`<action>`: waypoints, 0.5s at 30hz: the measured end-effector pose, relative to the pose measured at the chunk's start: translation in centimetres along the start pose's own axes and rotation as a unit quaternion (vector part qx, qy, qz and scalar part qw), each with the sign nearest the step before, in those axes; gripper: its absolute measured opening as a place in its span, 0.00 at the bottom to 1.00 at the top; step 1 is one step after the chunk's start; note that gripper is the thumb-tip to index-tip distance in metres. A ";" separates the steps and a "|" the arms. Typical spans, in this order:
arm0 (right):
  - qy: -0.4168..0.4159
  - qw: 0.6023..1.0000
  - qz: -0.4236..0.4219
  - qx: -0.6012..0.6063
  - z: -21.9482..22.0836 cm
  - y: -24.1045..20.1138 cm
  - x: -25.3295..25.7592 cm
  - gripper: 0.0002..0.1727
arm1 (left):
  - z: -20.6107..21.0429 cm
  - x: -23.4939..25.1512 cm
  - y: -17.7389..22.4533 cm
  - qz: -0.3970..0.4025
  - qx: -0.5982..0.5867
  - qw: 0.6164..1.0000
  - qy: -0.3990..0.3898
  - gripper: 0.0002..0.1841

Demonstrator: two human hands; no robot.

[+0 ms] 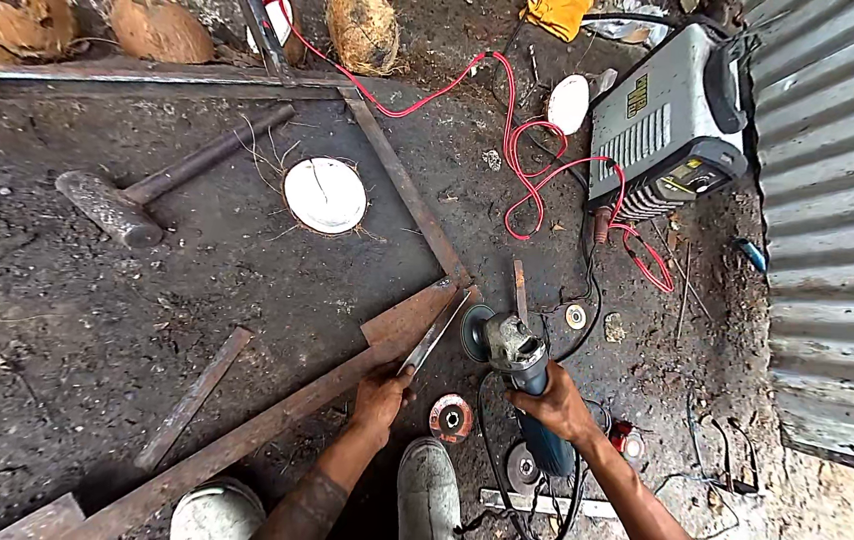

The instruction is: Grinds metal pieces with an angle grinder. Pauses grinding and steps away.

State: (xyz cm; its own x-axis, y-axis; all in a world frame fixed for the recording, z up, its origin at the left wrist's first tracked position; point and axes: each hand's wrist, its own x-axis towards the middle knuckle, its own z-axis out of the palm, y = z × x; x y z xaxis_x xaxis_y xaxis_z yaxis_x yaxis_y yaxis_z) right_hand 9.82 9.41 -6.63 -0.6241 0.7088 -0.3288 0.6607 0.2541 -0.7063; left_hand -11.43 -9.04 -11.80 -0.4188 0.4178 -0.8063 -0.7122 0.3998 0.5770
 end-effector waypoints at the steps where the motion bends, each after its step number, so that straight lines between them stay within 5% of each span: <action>1: -0.003 1.000 -0.001 -0.004 0.0 0.0 -0.1 0.31 | 0.0 0.2 -0.2 0.012 0.017 1.000 -0.015 0.09; 7: -0.037 0.998 0.013 -0.044 0.8 -0.1 -1.1 0.34 | -0.9 1.8 -1.3 0.054 0.054 0.990 -0.117 0.17; 15: -0.093 0.989 0.026 -0.111 2.8 -1.0 -1.3 0.37 | -0.1 1.6 -1.0 -0.009 -0.008 0.996 -0.083 0.14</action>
State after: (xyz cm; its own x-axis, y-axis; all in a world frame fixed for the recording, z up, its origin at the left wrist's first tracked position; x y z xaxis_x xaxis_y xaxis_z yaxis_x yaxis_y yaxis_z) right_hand 8.83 6.42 -7.23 -0.6383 0.5976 -0.4853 0.7571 0.3731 -0.5362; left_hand -11.39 -8.84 -13.68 -0.3080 0.5408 -0.7827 -0.7275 0.3962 0.5601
